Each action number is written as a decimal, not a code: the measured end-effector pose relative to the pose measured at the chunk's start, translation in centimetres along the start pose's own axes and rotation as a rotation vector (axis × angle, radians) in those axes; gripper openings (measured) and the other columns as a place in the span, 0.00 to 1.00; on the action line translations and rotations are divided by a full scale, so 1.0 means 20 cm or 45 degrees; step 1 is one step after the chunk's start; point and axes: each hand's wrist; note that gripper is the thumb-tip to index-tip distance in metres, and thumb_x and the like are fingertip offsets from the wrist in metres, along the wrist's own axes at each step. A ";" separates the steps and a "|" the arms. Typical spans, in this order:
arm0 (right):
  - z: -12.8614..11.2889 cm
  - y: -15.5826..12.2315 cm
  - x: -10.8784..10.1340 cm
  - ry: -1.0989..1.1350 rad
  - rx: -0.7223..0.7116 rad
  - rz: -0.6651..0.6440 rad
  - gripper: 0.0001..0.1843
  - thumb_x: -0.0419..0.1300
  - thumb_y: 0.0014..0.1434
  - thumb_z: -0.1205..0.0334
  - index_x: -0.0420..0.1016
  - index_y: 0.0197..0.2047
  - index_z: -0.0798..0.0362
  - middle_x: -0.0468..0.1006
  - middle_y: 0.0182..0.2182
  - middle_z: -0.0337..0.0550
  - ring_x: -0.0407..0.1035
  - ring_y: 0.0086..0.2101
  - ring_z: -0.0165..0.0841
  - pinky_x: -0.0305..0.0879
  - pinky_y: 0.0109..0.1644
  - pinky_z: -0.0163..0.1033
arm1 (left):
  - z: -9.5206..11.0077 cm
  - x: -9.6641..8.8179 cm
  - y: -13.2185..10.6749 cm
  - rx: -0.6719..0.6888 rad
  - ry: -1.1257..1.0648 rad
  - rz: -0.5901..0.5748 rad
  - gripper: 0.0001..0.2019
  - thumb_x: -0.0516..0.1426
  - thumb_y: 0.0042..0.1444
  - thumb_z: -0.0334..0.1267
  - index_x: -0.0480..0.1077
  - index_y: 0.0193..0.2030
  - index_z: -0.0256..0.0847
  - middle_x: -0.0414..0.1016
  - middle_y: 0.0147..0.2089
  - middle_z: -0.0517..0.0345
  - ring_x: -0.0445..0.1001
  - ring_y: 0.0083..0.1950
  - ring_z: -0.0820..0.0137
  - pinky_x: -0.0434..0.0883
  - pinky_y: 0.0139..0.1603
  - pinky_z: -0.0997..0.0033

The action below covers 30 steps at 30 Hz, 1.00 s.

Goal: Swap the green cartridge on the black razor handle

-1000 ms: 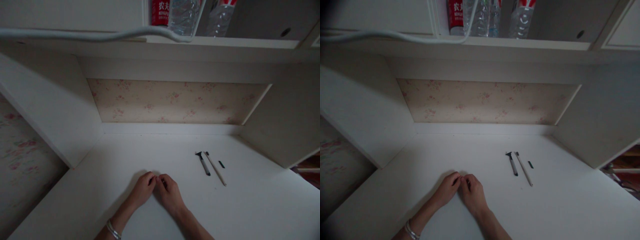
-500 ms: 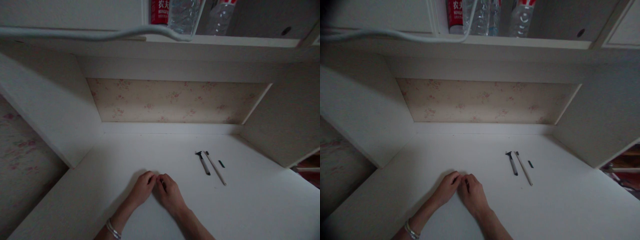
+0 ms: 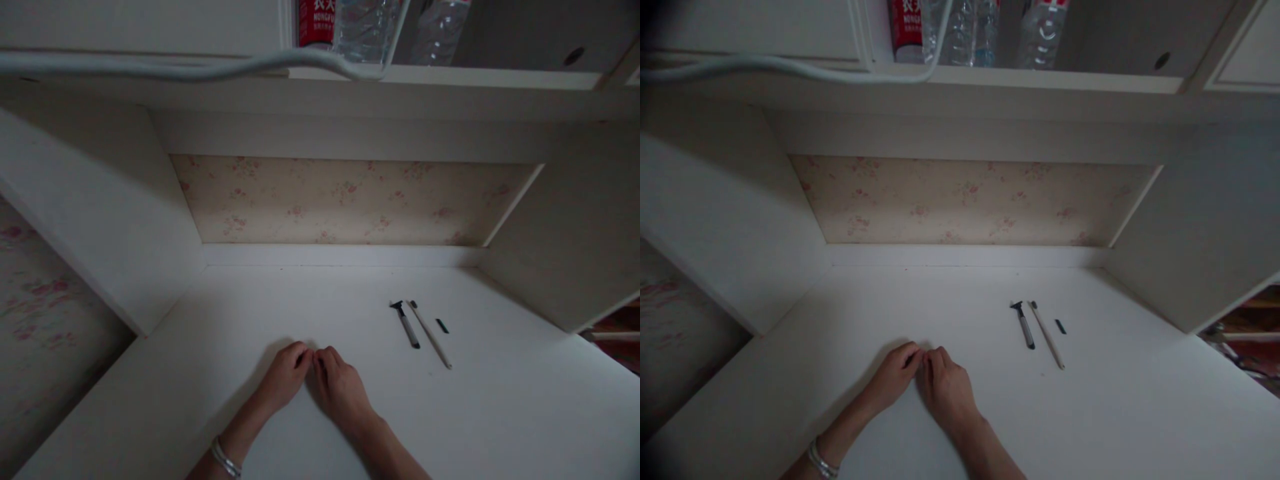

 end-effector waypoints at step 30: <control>-0.05 0.02 -0.04 0.226 0.215 0.046 0.15 0.42 0.67 0.60 0.68 0.39 0.53 0.72 0.32 0.43 0.67 0.30 0.31 0.58 0.32 0.34 | 0.02 0.00 0.00 -0.010 -0.006 0.034 0.14 0.45 0.60 0.40 0.64 0.26 0.40 0.67 0.26 0.61 0.66 0.30 0.71 0.61 0.32 0.73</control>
Point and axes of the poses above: each hand's wrist, its own y-axis towards the middle knuckle, its own x-axis out of the palm, z = x × y
